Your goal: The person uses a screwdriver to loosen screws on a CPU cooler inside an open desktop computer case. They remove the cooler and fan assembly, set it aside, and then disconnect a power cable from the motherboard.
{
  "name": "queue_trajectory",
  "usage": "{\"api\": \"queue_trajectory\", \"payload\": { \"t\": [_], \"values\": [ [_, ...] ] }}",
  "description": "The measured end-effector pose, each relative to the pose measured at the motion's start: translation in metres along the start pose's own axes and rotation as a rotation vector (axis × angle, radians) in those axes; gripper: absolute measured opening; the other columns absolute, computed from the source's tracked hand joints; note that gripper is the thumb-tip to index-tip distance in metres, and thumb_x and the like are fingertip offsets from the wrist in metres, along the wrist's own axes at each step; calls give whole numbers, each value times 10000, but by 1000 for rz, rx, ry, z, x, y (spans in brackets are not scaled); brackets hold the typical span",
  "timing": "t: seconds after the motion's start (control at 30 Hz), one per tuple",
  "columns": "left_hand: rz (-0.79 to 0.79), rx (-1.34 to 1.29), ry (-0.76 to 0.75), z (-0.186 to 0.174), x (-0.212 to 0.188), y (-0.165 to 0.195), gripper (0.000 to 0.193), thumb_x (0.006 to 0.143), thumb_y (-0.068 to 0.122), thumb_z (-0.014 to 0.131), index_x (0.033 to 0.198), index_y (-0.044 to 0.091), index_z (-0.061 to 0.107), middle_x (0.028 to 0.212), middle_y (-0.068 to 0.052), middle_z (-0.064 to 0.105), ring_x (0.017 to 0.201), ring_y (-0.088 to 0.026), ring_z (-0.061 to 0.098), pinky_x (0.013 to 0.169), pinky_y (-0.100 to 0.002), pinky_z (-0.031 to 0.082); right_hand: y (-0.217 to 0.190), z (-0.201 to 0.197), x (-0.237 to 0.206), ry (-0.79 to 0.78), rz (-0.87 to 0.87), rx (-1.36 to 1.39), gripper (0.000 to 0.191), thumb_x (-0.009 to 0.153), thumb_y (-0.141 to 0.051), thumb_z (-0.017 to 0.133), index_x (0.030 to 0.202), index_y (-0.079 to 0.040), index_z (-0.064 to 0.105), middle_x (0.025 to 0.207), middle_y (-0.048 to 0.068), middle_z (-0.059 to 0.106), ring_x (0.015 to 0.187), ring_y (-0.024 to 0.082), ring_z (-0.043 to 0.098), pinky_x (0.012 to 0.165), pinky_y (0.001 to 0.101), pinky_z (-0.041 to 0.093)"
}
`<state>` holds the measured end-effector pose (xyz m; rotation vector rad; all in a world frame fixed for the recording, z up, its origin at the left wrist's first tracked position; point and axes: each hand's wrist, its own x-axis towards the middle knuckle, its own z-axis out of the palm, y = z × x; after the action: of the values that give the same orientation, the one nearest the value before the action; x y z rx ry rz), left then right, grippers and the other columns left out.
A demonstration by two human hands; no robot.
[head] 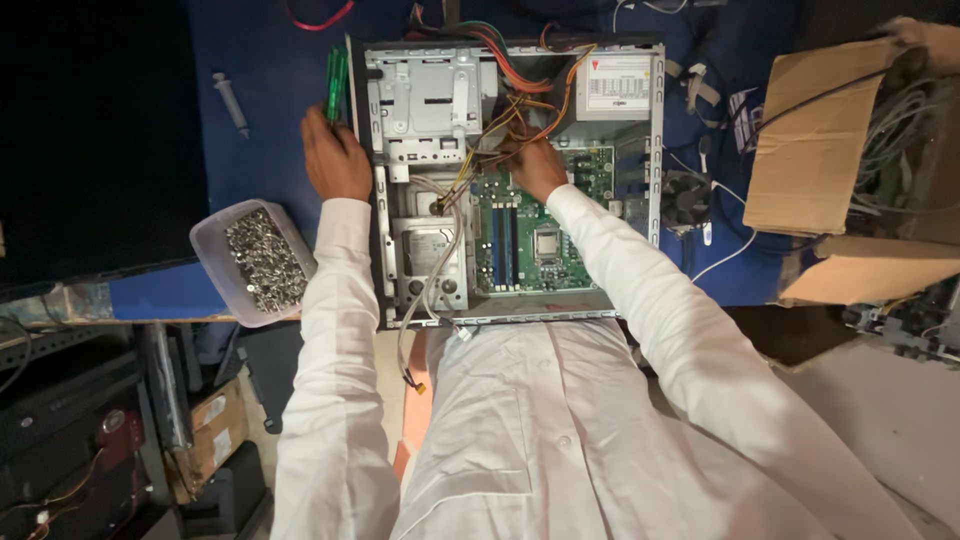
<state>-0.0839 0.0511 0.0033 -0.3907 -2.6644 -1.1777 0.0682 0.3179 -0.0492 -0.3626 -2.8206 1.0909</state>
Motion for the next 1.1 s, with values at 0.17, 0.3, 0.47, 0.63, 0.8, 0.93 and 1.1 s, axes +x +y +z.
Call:
{"api": "queue_trajectory", "payload": {
  "t": [0.17,0.3,0.47,0.63,0.8,0.93,1.1],
  "values": [
    [-18,-5,-16,0,0,-1,297,965,40,515,1257,23,565,1157,-242,638,1037,-468,629,857,-529,482,0,-2,4,13,59,48,180,875,-125,769,1055,-111,772,1072,141,745,1005,376,680,849,458,538],
    [-16,5,-23,1,1,-1,282,973,44,517,1249,14,566,1160,-245,644,1043,-469,629,864,-528,483,-4,-5,9,22,102,47,205,842,-97,767,1046,-120,782,1061,132,750,1008,363,678,854,444,532],
    [-7,1,-22,0,1,0,297,966,44,511,1257,14,569,1162,-243,647,1048,-467,628,864,-528,485,-4,-14,18,-65,106,21,239,791,-73,771,1025,-113,796,1046,128,752,1021,356,674,853,439,528],
    [-53,5,-44,0,2,0,299,963,55,511,1253,20,571,1153,-237,655,1034,-464,630,849,-530,481,-1,-16,31,-148,138,186,207,810,-113,773,1013,-81,747,1021,93,768,992,285,726,867,393,559],
    [-25,6,-34,3,2,-4,300,968,56,515,1261,13,560,1165,-249,654,1051,-470,632,870,-529,486,-1,-18,31,-151,95,179,178,864,-132,747,1035,-88,764,1038,114,756,970,294,709,845,406,548],
    [7,-15,-16,4,1,-7,319,967,50,507,1279,7,558,1204,-266,657,1067,-479,630,877,-523,494,-1,-24,25,-132,180,225,190,971,-216,706,1107,-84,723,1063,153,753,994,343,714,854,440,540],
    [-20,-6,-26,6,2,-6,310,965,57,517,1267,3,566,1184,-273,666,1068,-489,629,885,-527,489,2,-30,19,-37,115,83,279,952,-227,716,1182,-74,676,1091,227,714,1039,462,643,861,505,510]
  ]
}}
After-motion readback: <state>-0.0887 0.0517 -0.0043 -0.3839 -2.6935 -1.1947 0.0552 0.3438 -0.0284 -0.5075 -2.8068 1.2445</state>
